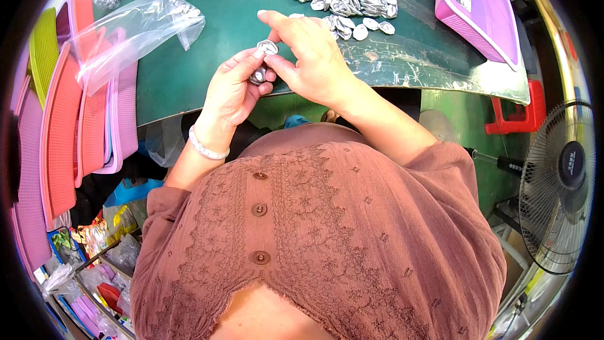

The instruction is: The person picks up small silver foil-wrapped items from a table and places them into a clear plastic bag. She repeats this process, handling the items one by one and occasionally adjusting the bag.

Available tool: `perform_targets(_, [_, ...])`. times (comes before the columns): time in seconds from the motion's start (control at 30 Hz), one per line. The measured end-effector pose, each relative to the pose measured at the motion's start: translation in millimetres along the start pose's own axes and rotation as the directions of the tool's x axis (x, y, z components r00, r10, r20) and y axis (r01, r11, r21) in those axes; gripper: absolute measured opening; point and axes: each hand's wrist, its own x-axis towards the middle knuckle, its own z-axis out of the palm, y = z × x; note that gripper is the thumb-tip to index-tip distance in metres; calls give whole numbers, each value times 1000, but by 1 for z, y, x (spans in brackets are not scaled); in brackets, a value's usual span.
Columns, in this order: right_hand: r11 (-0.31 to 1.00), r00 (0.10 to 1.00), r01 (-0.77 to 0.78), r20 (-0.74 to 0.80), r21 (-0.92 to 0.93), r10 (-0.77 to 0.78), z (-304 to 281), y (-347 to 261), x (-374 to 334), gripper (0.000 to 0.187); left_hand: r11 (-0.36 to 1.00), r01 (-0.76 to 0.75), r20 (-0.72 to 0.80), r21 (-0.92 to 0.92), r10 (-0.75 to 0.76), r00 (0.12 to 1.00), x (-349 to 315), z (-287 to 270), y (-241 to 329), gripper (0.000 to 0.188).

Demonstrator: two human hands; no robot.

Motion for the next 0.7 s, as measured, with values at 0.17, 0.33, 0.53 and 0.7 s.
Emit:
perform_targets(0.17, [843, 954, -298, 110, 448, 279, 3, 3, -6, 44, 999, -41, -7, 34, 41, 999, -3, -3, 4, 17])
perform_targets(0.33, [564, 839, -525, 277, 637, 467, -2, 3, -3, 42, 996, -47, -18, 71, 48, 999, -5, -4, 6, 17])
perform_targets(0.53, [506, 823, -538, 290, 674, 489, -1, 1, -2, 43, 999, -38, -15, 15, 38, 999, -4, -6, 4, 16])
perform_targets(0.7, [531, 832, -524, 265, 666, 488, 1, 0, -2, 44, 996, -87, -48, 28, 88, 995, -4, -3, 4, 12])
